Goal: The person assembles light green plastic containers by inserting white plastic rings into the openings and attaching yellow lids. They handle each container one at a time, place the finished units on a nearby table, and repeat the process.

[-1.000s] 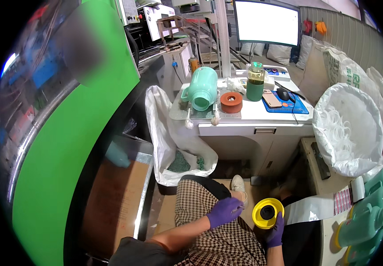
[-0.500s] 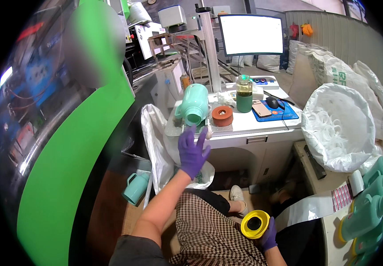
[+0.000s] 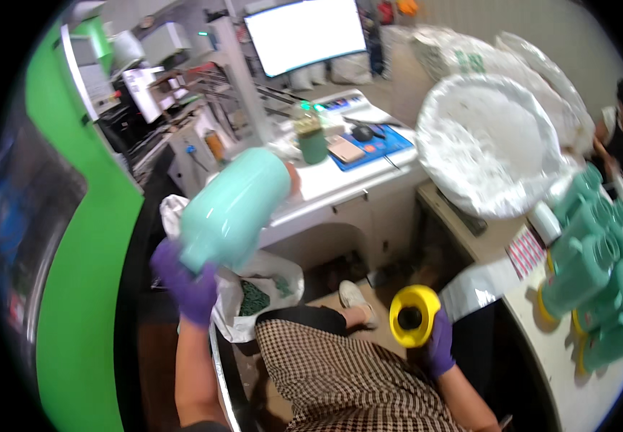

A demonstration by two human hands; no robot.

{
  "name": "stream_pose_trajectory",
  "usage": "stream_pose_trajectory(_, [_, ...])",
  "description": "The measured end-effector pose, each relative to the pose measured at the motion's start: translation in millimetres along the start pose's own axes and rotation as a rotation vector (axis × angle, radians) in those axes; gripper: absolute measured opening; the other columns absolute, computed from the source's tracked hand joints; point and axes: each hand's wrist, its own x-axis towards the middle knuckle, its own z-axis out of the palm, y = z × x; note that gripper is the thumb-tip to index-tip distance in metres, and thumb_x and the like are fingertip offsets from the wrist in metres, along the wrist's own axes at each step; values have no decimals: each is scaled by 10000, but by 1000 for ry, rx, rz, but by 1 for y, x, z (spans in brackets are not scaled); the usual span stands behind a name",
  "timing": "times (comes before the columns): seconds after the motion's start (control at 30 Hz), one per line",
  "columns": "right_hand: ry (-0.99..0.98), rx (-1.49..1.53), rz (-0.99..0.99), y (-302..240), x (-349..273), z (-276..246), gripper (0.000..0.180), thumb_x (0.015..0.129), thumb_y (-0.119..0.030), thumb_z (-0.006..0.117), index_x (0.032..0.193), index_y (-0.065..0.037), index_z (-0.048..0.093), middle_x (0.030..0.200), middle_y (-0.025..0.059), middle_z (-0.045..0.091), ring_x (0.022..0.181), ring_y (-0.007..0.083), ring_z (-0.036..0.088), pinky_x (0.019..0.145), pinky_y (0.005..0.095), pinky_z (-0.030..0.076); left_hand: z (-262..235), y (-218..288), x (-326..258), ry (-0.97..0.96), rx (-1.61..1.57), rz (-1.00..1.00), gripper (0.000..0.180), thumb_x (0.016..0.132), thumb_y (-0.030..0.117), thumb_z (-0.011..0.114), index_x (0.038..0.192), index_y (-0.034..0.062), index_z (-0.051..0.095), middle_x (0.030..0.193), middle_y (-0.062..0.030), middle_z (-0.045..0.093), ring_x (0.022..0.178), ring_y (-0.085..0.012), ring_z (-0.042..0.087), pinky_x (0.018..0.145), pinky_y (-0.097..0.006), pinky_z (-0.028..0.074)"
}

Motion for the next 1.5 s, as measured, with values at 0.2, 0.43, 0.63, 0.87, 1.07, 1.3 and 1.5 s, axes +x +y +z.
stream_pose_trajectory(0.2, [59, 191, -141, -92, 29, 0, 697, 1099, -478, 341, 1511, 84, 365, 1484, 204, 494, 1351, 290, 510, 1136, 371, 384, -52, 94, -127, -189, -274, -551, 292, 980, 164, 371, 1072, -23, 575, 1170, -132, 564, 1058, -225, 556, 979, -361, 443])
stream_pose_trajectory(0.43, [71, 19, -263, -103, -6, -12, 753, 1079, -539, 327, 1486, 89, 405, 1397, 220, 537, 1273, 317, 547, 1081, 394, 412, 6, 117, -147, -190, -638, -936, 296, 991, 149, 348, 1145, 14, 562, 1124, -99, 583, 1021, -182, 580, 916, -327, 469])
stream_pose_trajectory(0.63, [153, 127, -133, -106, -15, -25, 682, 1092, -482, 330, 1448, 88, 450, 1364, 213, 579, 1248, 319, 575, 1082, 407, 427, 13, 129, -147, -370, -305, -513, 252, 969, 184, 400, 1097, 17, 538, 1112, -108, 531, 1046, -197, 514, 959, -337, 415])
stream_pose_trajectory(0.87, [-7, 29, 117, -61, -39, -68, 685, 1056, -341, 523, 1590, -9, 252, 1519, 197, 447, 1359, 293, 485, 1133, 401, 391, 30, 173, -118, -475, -469, -411, 236, 852, 140, 504, 1049, 17, 544, 1063, -82, 490, 1010, -189, 485, 958, -343, 403])
stream_pose_trajectory(1.07, [-83, -746, -482, -141, -52, -123, 980, 762, -545, 828, 1556, -218, 357, 1540, 317, 339, 1381, 539, 389, 1127, 622, 336, 68, 206, -71, -632, -730, -261, 304, 773, 131, 566, 1062, 37, 577, 1068, -106, 520, 982, -199, 514, 900, -342, 448])
stream_pose_trajectory(1.3, [814, -703, -199, -82, -125, -206, 1117, 732, -257, 893, 1612, -138, 216, 1543, 219, 374, 1389, 375, 437, 1110, 514, 408, 124, 324, -45, -930, -1238, 194, 835, 727, 302, 906, 1420, 62, 506, 1484, -195, 337, 1196, -329, 515, 1026, -409, 470])
stream_pose_trajectory(1.5, [1110, -776, 96, -44, -145, -295, 1286, 588, -331, 960, 1578, 12, 213, 1488, 213, 453, 1376, 349, 467, 1134, 460, 402, 138, 265, -114, -976, -1132, -55, 557, 818, 105, 764, 1332, 33, 563, 1356, -154, 528, 1253, -271, 524, 1068, -389, 431])
